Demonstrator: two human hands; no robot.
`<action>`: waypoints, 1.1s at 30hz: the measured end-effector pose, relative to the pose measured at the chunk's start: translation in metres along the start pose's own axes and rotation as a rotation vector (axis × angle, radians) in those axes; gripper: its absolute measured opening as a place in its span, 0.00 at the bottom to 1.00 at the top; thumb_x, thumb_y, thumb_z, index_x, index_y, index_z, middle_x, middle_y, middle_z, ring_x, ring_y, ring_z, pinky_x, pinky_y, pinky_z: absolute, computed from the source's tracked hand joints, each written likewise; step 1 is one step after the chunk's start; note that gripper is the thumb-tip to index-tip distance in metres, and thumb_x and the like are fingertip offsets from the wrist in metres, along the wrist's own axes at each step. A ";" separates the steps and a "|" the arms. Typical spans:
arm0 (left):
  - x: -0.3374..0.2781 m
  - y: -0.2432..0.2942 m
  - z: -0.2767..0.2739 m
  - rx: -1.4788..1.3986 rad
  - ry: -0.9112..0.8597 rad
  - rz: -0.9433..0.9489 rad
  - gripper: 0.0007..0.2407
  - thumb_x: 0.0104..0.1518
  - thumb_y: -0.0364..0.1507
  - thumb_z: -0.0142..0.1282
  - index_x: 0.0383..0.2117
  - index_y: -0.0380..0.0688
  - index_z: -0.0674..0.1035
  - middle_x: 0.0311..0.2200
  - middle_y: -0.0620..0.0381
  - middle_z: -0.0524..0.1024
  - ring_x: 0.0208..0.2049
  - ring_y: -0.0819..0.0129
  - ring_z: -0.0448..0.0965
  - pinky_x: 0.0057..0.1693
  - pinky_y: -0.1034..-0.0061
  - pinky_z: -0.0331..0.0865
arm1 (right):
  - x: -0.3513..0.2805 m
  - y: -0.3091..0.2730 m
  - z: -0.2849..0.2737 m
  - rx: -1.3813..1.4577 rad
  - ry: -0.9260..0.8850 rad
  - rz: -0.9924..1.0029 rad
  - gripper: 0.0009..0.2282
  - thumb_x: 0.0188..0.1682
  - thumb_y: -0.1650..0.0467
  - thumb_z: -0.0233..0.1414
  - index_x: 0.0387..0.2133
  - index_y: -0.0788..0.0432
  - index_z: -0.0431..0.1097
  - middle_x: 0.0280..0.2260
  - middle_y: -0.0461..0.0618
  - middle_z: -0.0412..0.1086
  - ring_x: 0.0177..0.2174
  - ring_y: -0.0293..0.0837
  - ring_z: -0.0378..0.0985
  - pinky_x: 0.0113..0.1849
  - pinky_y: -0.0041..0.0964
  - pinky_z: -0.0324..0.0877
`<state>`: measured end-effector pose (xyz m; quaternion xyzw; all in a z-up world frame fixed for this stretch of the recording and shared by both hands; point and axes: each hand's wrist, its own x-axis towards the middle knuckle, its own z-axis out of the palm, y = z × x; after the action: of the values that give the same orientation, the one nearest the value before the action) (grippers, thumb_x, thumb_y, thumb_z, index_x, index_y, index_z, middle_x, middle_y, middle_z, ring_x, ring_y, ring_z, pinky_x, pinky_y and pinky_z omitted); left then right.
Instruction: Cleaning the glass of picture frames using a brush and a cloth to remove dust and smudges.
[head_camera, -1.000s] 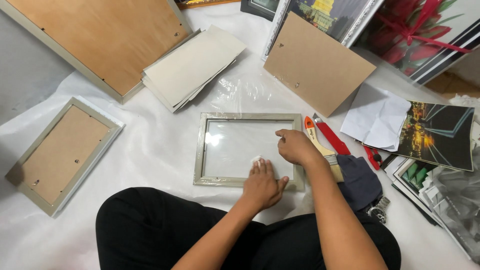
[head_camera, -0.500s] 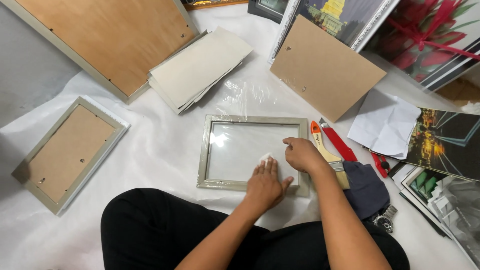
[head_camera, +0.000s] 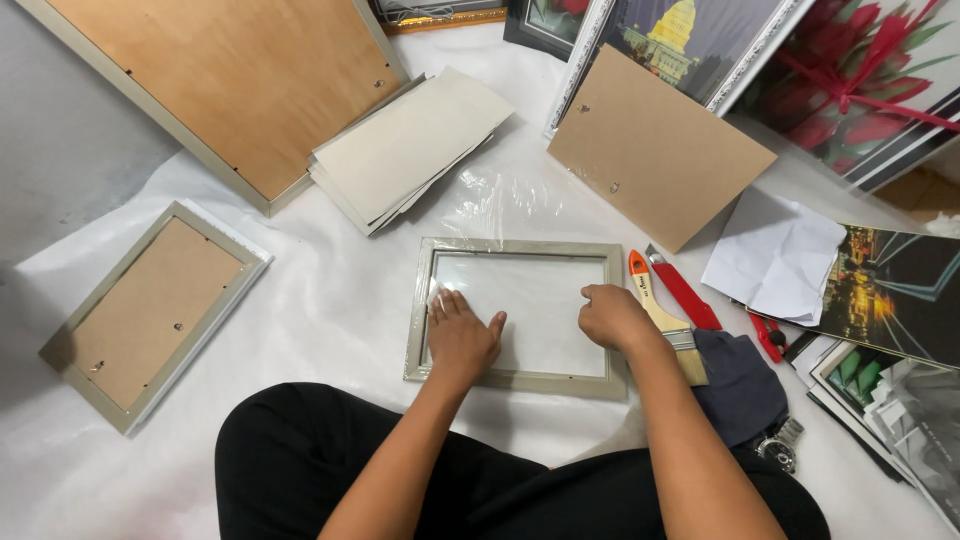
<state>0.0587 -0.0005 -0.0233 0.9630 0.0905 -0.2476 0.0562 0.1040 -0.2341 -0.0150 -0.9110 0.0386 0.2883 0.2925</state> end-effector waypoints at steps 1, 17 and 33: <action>-0.001 0.010 0.000 0.000 0.000 0.003 0.40 0.64 0.57 0.21 0.69 0.28 0.54 0.71 0.34 0.51 0.73 0.41 0.49 0.74 0.57 0.41 | 0.006 0.003 0.002 0.001 0.003 0.002 0.27 0.45 0.71 0.43 0.61 0.65 0.67 0.50 0.72 0.74 0.54 0.66 0.74 0.55 0.58 0.68; 0.012 0.137 0.028 0.022 0.007 0.628 0.32 0.64 0.44 0.27 0.71 0.32 0.51 0.73 0.36 0.46 0.74 0.41 0.44 0.75 0.56 0.38 | 0.007 0.000 -0.023 0.035 0.169 0.124 0.26 0.49 0.65 0.42 0.64 0.54 0.64 0.56 0.56 0.72 0.60 0.58 0.68 0.58 0.58 0.65; 0.031 -0.016 -0.021 0.041 0.058 0.199 0.38 0.66 0.56 0.15 0.71 0.34 0.54 0.72 0.39 0.51 0.73 0.47 0.50 0.74 0.56 0.45 | 0.004 0.004 -0.012 0.064 0.134 -0.018 0.26 0.46 0.69 0.42 0.61 0.61 0.68 0.52 0.64 0.74 0.56 0.65 0.72 0.57 0.58 0.65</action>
<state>0.0921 0.0231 -0.0213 0.9749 -0.0092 -0.2144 0.0584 0.1125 -0.2439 -0.0113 -0.9187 0.0589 0.2225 0.3210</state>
